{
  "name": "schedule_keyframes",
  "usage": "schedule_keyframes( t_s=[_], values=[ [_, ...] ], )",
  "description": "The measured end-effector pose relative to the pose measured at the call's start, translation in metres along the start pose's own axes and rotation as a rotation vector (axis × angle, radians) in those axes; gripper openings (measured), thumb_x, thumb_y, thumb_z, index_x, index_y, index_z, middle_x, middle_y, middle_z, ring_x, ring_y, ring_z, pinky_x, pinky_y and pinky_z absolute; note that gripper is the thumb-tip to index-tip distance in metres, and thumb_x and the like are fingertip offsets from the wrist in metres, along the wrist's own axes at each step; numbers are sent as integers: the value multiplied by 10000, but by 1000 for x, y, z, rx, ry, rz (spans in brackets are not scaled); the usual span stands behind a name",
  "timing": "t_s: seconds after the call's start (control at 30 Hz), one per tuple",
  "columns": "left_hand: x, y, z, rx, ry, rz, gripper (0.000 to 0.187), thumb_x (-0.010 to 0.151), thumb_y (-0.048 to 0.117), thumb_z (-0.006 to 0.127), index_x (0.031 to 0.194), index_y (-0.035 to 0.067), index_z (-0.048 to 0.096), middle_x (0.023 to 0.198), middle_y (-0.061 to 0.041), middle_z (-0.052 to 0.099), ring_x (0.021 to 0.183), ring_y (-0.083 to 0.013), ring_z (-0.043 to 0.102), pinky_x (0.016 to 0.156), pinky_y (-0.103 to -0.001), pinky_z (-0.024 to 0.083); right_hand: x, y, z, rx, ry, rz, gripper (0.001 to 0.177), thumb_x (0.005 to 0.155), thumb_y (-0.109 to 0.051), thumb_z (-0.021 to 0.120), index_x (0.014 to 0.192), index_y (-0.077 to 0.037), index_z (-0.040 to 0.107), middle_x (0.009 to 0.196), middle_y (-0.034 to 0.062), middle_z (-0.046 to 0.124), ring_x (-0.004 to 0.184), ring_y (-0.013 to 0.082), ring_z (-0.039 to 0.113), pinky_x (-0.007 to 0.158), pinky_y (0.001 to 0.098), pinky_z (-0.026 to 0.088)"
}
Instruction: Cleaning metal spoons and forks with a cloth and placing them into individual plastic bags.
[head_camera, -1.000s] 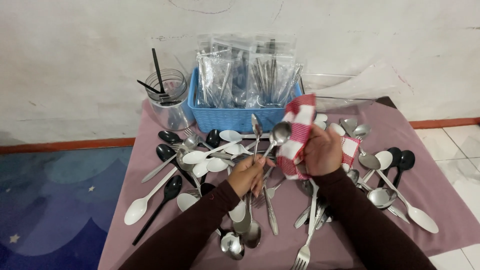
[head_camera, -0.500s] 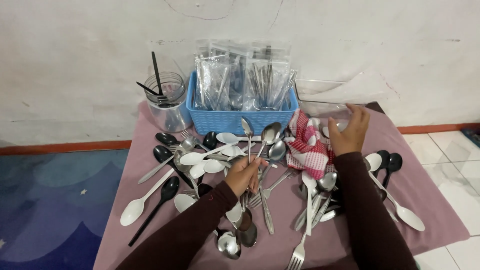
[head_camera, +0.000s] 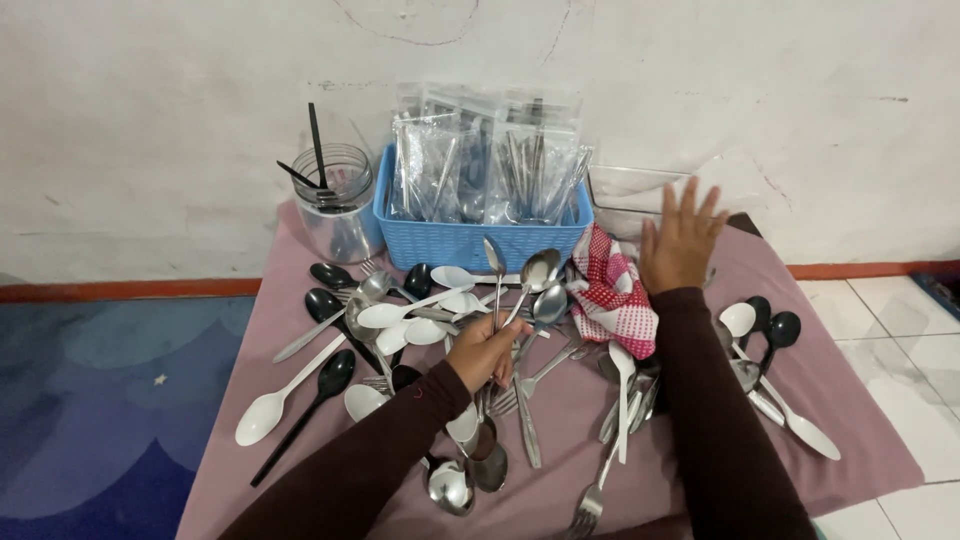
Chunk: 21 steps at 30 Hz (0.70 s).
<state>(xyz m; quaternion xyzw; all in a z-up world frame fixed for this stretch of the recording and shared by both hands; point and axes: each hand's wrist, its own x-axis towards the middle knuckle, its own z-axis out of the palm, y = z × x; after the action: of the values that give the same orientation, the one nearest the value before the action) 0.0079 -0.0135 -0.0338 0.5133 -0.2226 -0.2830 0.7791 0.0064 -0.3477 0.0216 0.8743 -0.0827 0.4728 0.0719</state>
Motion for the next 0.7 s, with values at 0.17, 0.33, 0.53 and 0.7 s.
schedule_keyframes(
  t_s=[0.17,0.33,0.53,0.7],
  values=[
    [2,-2,-3,-12,22,-19,288,1052,197,539,1083,-67,651,407,-119,446,373,-246,602,380,-275,519,-9,20,40,-166,34,-45,488,1091,-203,587,1578,-190,574,1358,108,647,1473,340,418,1244,602,-18],
    [2,0,-3,-10,32,-35,291,1048,186,559,1089,-87,650,409,-124,446,366,-256,598,375,-293,520,-9,28,41,-178,184,-68,286,998,-139,719,1267,-208,785,1037,32,637,1181,271,632,1252,566,221],
    [0,-3,-4,-32,33,-18,272,1044,179,553,1086,-72,647,398,-116,425,361,-253,598,361,-270,503,-11,24,32,-120,236,-42,39,1000,-253,845,1015,-289,838,1061,-10,666,1210,268,634,1232,581,285],
    [0,-2,-2,-43,32,-12,283,1043,173,558,1089,-91,650,398,-116,429,357,-258,599,358,-289,515,-1,7,5,-60,376,-4,164,902,-99,840,935,-259,846,1067,-36,642,1164,250,580,1145,508,359]
  ],
)
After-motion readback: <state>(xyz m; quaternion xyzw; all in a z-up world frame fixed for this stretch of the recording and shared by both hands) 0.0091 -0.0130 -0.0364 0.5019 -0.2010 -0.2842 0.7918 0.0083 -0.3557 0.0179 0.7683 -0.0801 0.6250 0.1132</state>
